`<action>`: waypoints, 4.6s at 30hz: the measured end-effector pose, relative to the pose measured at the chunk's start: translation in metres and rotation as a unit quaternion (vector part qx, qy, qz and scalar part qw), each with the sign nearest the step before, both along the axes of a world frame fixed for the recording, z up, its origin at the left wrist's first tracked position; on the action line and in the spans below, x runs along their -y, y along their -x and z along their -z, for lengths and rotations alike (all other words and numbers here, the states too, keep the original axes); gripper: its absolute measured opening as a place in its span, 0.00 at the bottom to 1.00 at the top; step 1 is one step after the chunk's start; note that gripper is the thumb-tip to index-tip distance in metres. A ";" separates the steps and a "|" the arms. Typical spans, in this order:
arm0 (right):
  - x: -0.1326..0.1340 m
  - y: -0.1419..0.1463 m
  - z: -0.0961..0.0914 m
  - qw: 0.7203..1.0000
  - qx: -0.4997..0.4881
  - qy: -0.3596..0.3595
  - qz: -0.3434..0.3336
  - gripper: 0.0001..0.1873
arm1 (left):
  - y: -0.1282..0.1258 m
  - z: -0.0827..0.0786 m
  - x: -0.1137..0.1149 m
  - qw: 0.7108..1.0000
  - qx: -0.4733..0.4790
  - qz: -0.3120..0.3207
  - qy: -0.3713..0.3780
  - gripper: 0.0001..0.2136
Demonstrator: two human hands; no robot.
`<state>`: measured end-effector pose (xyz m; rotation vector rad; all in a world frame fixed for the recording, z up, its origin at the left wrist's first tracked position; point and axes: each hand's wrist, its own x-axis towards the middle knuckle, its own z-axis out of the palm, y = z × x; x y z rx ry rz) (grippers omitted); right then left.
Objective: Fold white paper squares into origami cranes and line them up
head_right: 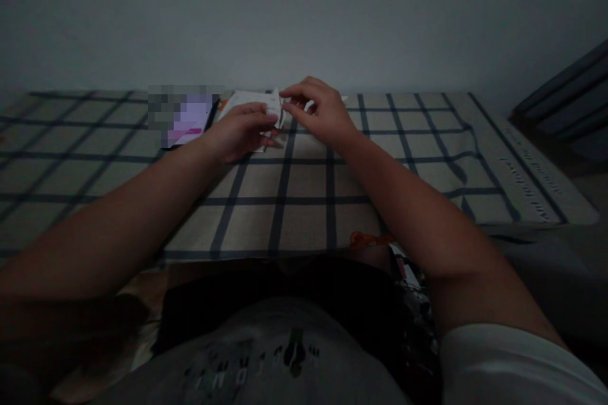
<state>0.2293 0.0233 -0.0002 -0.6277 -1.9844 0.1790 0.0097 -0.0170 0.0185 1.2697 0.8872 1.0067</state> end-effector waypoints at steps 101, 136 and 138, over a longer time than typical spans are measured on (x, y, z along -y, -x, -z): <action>0.011 0.008 -0.008 0.992 0.044 -0.115 0.004 0.21 | -0.004 0.026 -0.015 0.979 0.061 -0.034 -0.192 0.24; -0.001 0.002 0.002 0.990 0.094 -0.109 0.004 0.15 | 0.000 0.028 -0.019 0.980 0.035 -0.050 -0.188 0.20; 0.000 0.002 0.002 0.988 0.098 -0.119 0.005 0.16 | 0.001 0.029 -0.019 0.980 0.038 -0.050 -0.190 0.19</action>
